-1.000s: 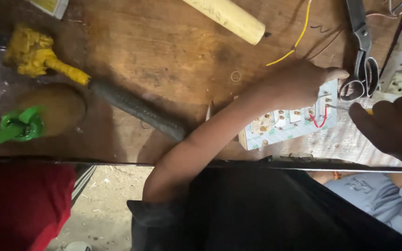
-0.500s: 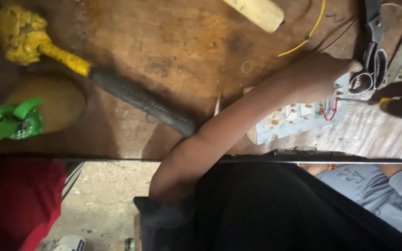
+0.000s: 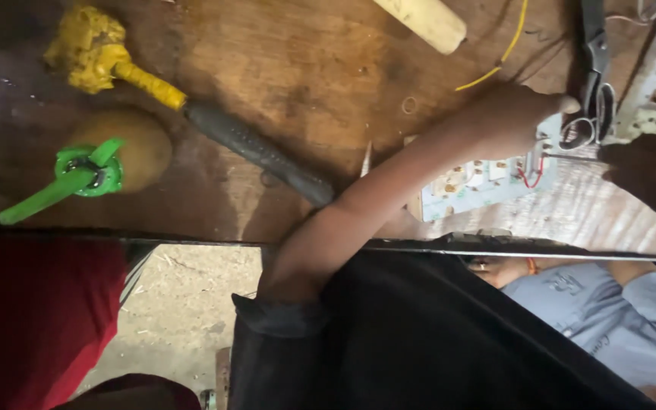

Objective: The person sits at a wooden workbench and wires a wall switch and socket panel, connecting red, yellow and white wires to the terminal screws on the back of the board. They use a screwdriver to tighten terminals, handle pliers and scissors, and reposition the board while working on the connections.

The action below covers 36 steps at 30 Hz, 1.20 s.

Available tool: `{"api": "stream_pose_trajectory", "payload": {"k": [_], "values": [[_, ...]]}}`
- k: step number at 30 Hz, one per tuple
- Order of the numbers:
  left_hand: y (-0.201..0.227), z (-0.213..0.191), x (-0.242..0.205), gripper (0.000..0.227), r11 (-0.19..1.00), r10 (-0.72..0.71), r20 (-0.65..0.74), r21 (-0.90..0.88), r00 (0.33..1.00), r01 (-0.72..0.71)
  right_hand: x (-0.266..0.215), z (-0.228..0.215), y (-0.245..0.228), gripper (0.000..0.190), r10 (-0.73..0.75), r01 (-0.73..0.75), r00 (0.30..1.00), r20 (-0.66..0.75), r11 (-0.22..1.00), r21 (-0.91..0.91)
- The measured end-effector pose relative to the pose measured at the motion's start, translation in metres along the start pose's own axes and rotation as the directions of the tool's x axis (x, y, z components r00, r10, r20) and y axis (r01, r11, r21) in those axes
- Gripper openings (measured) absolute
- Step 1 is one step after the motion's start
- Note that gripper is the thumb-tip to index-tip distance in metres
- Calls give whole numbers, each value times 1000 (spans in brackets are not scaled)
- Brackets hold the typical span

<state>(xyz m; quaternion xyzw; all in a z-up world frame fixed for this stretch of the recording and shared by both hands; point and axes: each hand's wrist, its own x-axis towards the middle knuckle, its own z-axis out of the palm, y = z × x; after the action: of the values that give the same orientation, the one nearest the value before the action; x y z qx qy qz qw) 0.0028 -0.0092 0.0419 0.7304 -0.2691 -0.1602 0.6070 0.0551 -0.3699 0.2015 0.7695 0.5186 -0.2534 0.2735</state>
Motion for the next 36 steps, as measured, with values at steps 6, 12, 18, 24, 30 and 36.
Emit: {"api": "stream_pose_trajectory", "payload": {"k": [6, 12, 18, 24, 30, 36], "values": [[-9, 1, -8, 58, 985, 56, 3, -162, 998, -54, 68, -109, -101, 64, 74, 38, 918, 389, 961, -273], [5, -11, -12, 59, 984, 29, 11, -174, 1000, -26, 87, -180, -123, 70, -14, 63, 924, 381, 991, -116], [-5, 0, -6, 64, 991, 10, -10, -136, 1000, -11, 95, -180, -139, 42, 146, -48, 904, 402, 969, -244], [18, -20, -17, 66, 971, -55, 75, -228, 996, 71, 69, -141, -142, 51, 272, -255, 920, 281, 962, -95], [1, 1, -7, 65, 970, -66, 65, -228, 996, 79, 87, -139, -140, 32, 364, -342, 877, 314, 931, -125], [-2, 0, -2, 68, 989, 4, 9, -146, 1000, -3, 76, -114, -120, 32, 332, -323, 923, 193, 943, -75]]}}
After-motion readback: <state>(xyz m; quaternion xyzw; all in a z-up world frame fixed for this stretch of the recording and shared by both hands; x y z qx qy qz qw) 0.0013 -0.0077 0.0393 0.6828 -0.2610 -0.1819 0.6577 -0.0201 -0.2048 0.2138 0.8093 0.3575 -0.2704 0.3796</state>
